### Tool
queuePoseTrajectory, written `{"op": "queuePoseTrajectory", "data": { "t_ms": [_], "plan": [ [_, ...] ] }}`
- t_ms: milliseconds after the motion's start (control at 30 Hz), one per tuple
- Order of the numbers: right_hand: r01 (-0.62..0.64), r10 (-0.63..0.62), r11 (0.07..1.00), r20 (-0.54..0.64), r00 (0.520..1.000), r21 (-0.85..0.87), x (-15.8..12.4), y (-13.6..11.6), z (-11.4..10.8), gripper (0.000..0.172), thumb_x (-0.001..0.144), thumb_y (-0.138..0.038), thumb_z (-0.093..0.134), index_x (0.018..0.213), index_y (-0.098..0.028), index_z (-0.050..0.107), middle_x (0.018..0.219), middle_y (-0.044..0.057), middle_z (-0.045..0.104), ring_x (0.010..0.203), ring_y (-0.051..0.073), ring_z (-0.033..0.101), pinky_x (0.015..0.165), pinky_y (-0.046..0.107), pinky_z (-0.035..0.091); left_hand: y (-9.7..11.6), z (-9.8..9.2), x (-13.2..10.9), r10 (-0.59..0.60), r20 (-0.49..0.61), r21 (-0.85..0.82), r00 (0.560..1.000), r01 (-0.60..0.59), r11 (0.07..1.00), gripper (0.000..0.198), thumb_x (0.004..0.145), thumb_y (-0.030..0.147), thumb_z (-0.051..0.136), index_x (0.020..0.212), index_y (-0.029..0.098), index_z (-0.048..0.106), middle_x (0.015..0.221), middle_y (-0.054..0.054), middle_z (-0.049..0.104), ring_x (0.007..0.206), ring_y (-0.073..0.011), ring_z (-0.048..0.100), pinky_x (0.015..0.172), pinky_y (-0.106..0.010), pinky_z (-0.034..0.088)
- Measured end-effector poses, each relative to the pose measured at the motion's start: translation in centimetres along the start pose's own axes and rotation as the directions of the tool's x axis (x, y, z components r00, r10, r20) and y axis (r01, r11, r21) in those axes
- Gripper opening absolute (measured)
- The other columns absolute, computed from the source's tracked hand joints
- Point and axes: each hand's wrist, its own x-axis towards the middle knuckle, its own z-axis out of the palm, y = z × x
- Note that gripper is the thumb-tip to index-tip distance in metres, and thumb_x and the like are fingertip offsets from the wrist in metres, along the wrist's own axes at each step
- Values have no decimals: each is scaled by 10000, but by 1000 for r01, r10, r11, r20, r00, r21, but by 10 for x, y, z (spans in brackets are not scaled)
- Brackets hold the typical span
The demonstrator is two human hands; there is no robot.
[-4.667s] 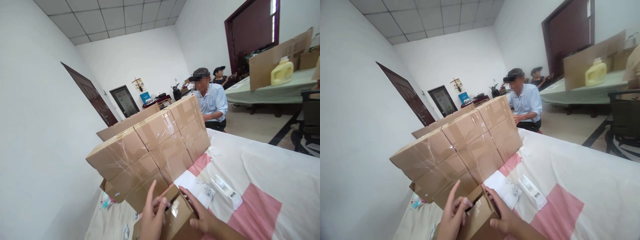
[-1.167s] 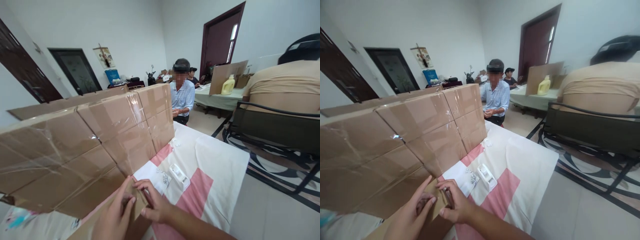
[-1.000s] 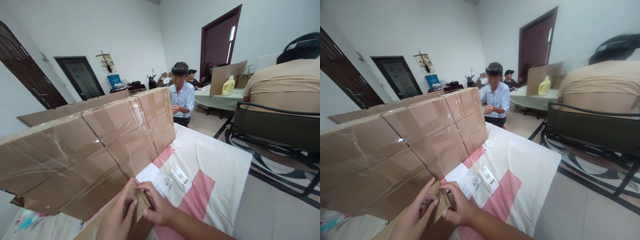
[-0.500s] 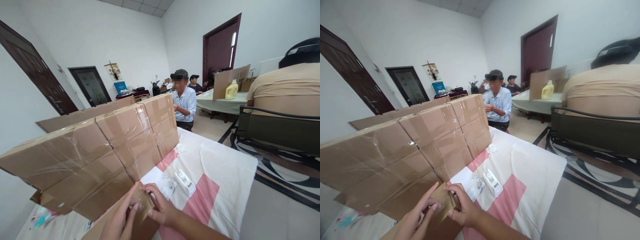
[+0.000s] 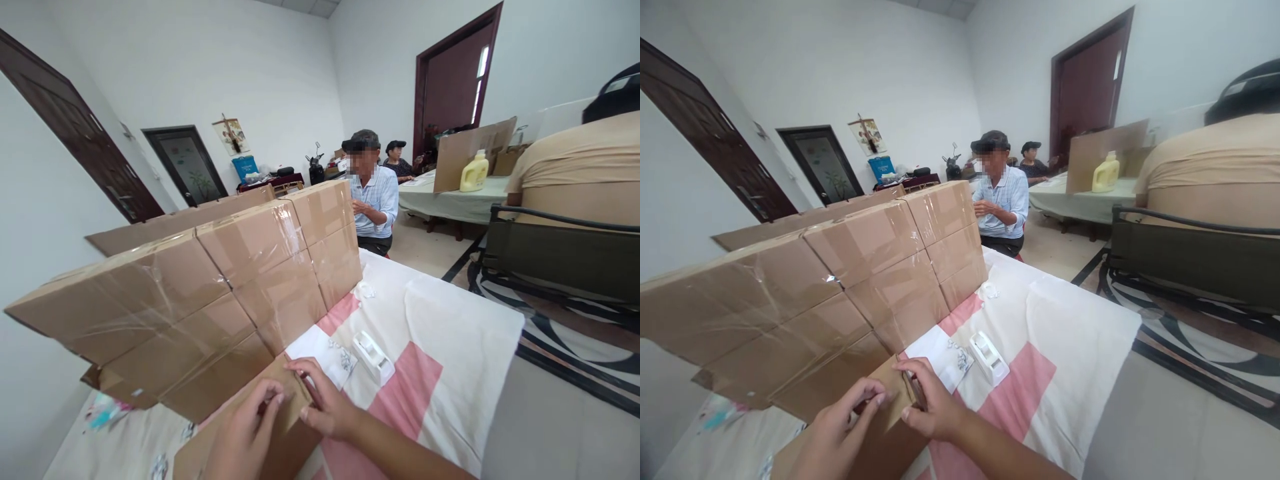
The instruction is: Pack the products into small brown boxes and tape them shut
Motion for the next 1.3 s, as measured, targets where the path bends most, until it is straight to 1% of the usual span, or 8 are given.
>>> {"op": "queuePoseTrajectory", "data": {
  "t_ms": [67, 233, 400, 633, 900, 1067, 1133, 1300],
  "plan": [
    [7, -7, 1000, 4, 1000, -16, 1, 1, 0, 698, 893, -623, 594, 1452, -232, 449, 1376, 154, 461, 1324, 313, 456, 1127, 491, 353, 0, -2, -1, 26, -19, 13, 999, -26, 1000, 295, 940, 458, 477, 854, 268, 686, 859, -7, 739, 799, -187, 698, 738, -250, 536],
    [-1, 2, 997, 15, 1000, -71, 2, -2, -2, 679, 902, -621, 575, 1433, -222, 433, 1376, 160, 466, 1340, 310, 454, 1126, 487, 373, -1, -4, -7, 45, -101, 78, 994, -37, 996, 319, 950, 461, 498, 830, 260, 715, 1262, -58, 655, 1023, -224, 665, 890, -328, 505],
    [38, -33, 992, 44, 998, -117, 6, -4, -4, 634, 932, -595, 551, 1435, -228, 428, 1422, 164, 473, 1376, 315, 429, 1135, 507, 355, 8, -5, -9, -77, -75, 30, 994, 79, 996, 276, 995, 426, 431, 935, 275, 654, 926, 8, 716, 851, -184, 650, 786, -290, 463],
    [42, -37, 990, 41, 998, -135, 7, -3, -3, 612, 939, -604, 531, 1425, -248, 422, 1421, 154, 492, 1387, 320, 423, 1096, 508, 406, 12, -2, -3, -133, -80, 1, 988, 134, 991, 174, 1020, 345, 386, 1012, 274, 544, 955, 33, 669, 891, -168, 622, 774, -285, 418],
    [14, -7, 990, 49, 999, -142, 7, -2, -3, 642, 937, -629, 524, 1438, -245, 409, 1436, 148, 494, 1388, 317, 430, 1172, 535, 343, 12, 2, 1, -108, -4, 18, 994, 108, 994, 262, 1029, 354, 373, 1009, 260, 616, 895, 6, 665, 836, -177, 621, 733, -293, 408],
    [42, -34, 989, 53, 998, -144, 7, -3, -4, 601, 947, -583, 535, 1439, -262, 410, 1436, 140, 489, 1388, 316, 428, 1157, 531, 355, 15, 4, 3, -4, -124, 59, 992, 12, 998, 254, 1019, 326, 389, 974, 237, 623, 1112, -49, 642, 1073, -210, 595, 939, -345, 434],
    [32, -24, 988, 53, 998, -152, 7, -3, -5, 599, 943, -599, 524, 1425, -261, 413, 1424, 142, 493, 1384, 322, 432, 1131, 528, 382, 16, 3, 2, 23, -121, 28, 992, -20, 999, 231, 1014, 320, 403, 981, 236, 615, 1174, -54, 659, 1132, -218, 584, 975, -361, 429],
    [6, 3, 986, 54, 999, -167, 7, -3, -4, 613, 940, -625, 505, 1422, -258, 409, 1431, 144, 494, 1397, 331, 424, 1111, 531, 397, 18, 0, -4, -69, -41, -65, 997, 66, 996, 157, 988, 299, 472, 985, 248, 620, 1013, 10, 715, 889, -159, 640, 758, -280, 439]
  ]
}}
